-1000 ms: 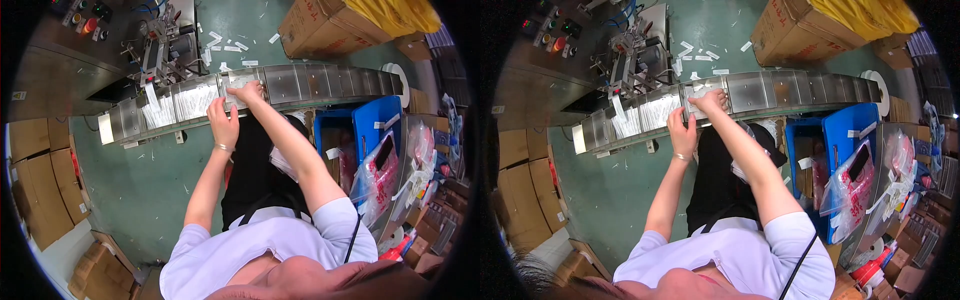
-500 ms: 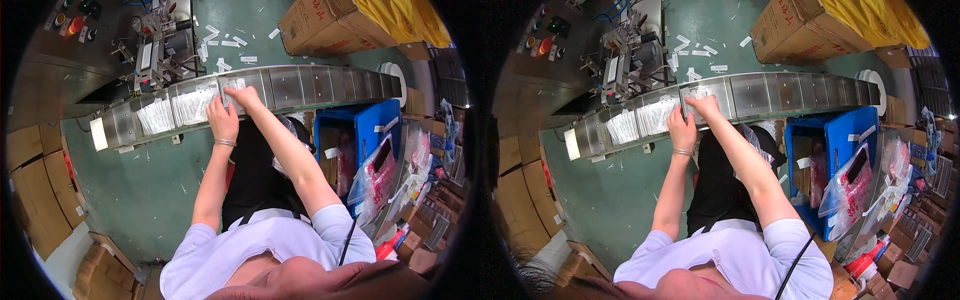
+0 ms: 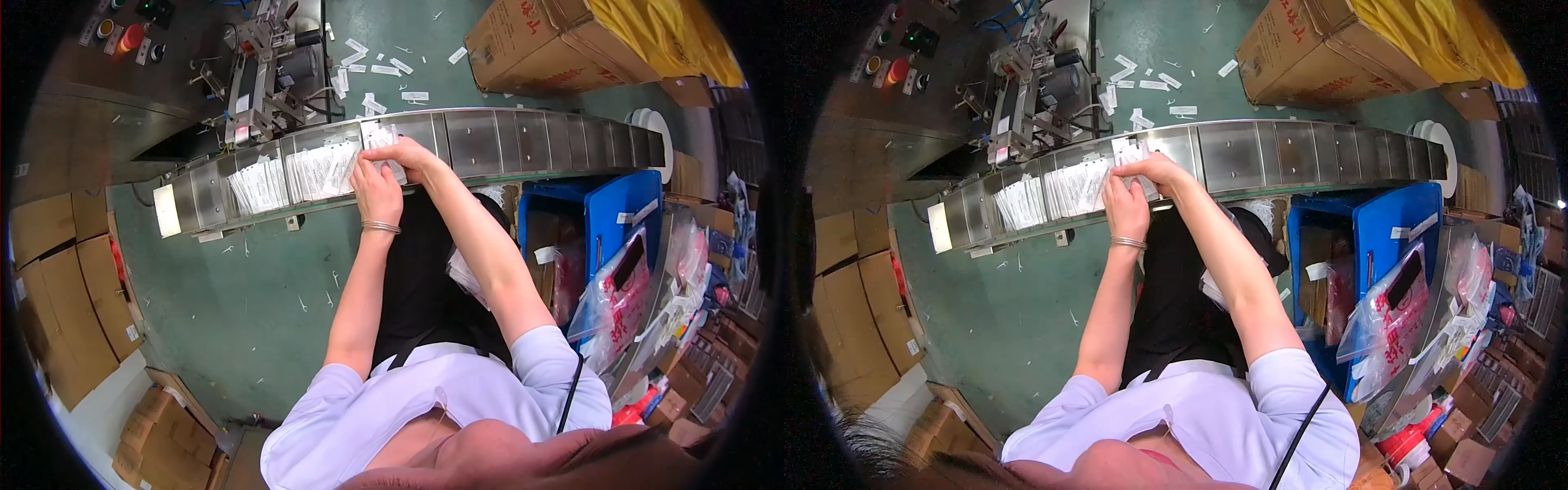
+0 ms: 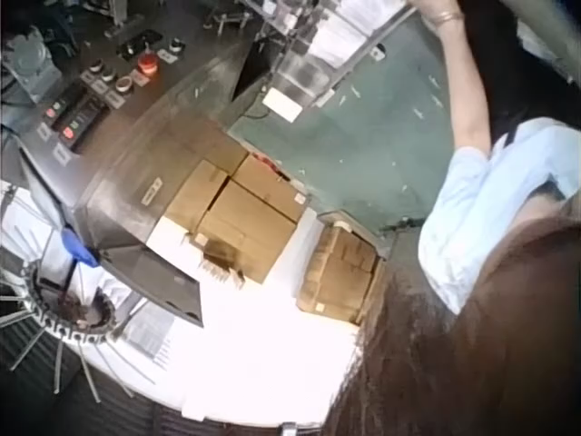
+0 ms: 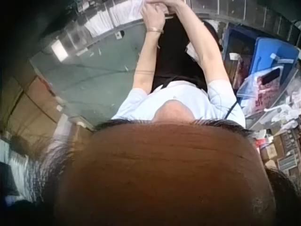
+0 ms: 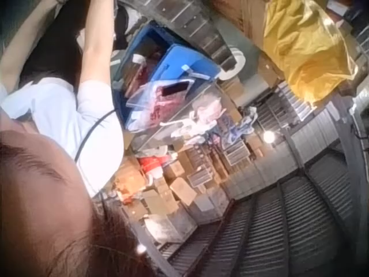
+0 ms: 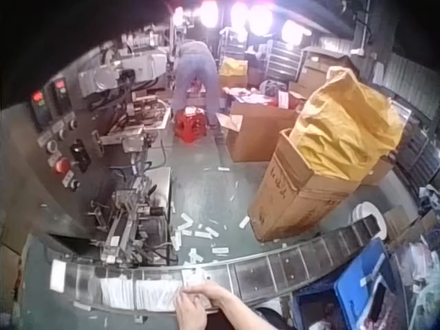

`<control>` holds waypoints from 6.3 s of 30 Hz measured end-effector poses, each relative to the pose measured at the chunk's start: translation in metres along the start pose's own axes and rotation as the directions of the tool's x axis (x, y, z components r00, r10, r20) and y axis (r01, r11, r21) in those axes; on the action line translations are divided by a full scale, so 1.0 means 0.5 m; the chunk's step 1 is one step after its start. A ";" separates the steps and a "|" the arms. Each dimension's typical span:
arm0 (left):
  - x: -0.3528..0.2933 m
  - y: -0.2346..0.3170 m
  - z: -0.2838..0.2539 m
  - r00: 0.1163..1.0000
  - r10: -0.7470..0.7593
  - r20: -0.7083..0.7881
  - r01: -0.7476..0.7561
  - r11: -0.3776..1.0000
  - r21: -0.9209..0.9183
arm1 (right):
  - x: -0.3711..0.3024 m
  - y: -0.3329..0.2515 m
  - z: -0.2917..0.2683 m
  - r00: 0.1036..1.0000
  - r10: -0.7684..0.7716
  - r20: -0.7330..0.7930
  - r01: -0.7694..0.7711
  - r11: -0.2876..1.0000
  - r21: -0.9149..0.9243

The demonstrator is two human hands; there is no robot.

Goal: Manually packaging small white products into plastic bags at a factory production line.

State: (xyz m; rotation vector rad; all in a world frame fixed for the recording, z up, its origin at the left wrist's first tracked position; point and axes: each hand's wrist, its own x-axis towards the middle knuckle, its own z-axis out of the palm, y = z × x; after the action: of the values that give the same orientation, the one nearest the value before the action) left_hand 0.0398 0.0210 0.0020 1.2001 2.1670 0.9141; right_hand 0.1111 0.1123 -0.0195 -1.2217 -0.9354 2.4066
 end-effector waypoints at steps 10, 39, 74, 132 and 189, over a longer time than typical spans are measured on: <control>-0.070 0.089 0.043 0.923 0.325 -0.205 -0.301 0.943 0.140 | -0.123 -0.032 -0.013 0.957 -0.289 -0.006 0.275 0.904 0.327; -0.316 0.593 0.574 0.441 0.555 0.705 0.236 0.687 -0.688 | -0.717 0.127 -0.566 0.059 -0.752 -0.656 0.715 0.491 -0.498; -0.390 0.278 0.010 0.832 0.451 0.323 -0.173 0.764 -0.621 | -0.682 0.162 -0.195 0.830 -0.479 -0.285 0.554 0.763 0.333; -0.355 0.100 0.029 0.784 0.610 -0.119 -0.621 0.777 -0.108 | -0.558 0.203 -0.054 0.586 -0.808 -0.066 0.280 0.278 -0.919; -0.071 -0.760 0.190 0.860 -0.494 -0.124 0.508 0.811 0.291 | -0.545 0.295 -0.026 0.596 -0.800 0.061 0.247 0.110 -0.963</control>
State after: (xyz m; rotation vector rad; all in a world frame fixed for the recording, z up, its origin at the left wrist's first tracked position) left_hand -0.0803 -0.1268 -0.3423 0.6627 2.5510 0.3742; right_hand 0.2909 -0.1321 0.0447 -1.2564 -2.1988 0.6701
